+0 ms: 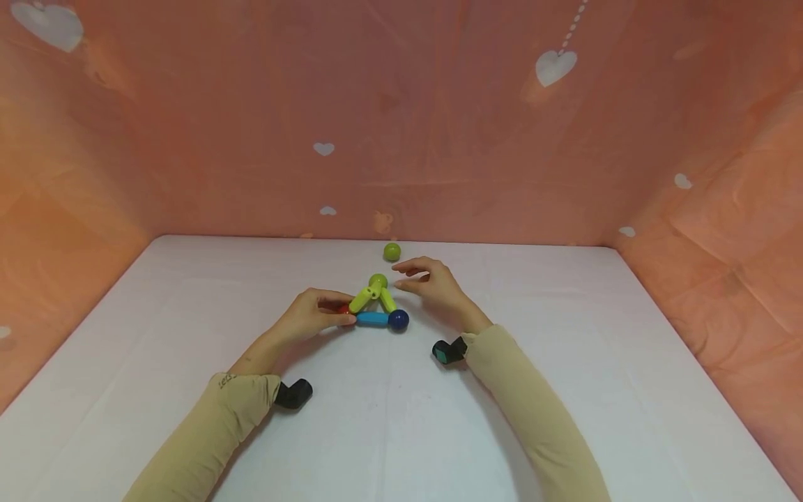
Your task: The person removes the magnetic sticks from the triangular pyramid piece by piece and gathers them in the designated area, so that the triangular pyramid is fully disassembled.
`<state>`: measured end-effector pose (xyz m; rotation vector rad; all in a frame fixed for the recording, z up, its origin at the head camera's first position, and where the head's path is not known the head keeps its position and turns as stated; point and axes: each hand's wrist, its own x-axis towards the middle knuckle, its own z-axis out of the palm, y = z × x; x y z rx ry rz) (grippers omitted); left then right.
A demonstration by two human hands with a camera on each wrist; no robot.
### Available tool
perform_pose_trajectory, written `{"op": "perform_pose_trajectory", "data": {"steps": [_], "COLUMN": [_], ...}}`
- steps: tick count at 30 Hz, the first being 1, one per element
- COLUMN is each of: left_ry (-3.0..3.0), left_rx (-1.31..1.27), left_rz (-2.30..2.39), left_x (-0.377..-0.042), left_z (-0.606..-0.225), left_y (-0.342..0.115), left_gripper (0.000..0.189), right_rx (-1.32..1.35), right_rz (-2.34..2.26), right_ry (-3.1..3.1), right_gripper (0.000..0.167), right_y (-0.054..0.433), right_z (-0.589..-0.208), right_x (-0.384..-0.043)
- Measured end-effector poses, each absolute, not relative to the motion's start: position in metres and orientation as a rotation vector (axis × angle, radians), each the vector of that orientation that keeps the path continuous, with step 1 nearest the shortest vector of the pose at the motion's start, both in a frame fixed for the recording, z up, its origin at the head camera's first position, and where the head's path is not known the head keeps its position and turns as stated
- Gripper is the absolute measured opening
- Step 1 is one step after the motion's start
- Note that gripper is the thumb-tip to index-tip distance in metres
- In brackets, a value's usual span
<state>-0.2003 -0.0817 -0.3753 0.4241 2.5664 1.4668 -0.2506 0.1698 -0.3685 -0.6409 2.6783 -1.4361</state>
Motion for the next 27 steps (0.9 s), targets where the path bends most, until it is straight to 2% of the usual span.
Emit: {"op": "perform_pose_trajectory", "data": {"steps": [19, 27], "left_ry": [2.558, 2.577], "left_rx": [0.455, 0.456], "left_rz": [1.482, 1.469], "left_x": [-0.2, -0.2], "left_z": [-0.374, -0.376], "left_y": [-0.085, -0.085], "left_gripper": [0.033, 0.033], "right_rx": [-0.878, -0.678], "right_rz": [-1.3, -1.388], "right_ry": [2.622, 2.649], "right_gripper": [0.032, 0.025], "right_y": [0.145, 0.135], "right_z": [-0.374, -0.374], "right_x": [-0.248, -0.248]}}
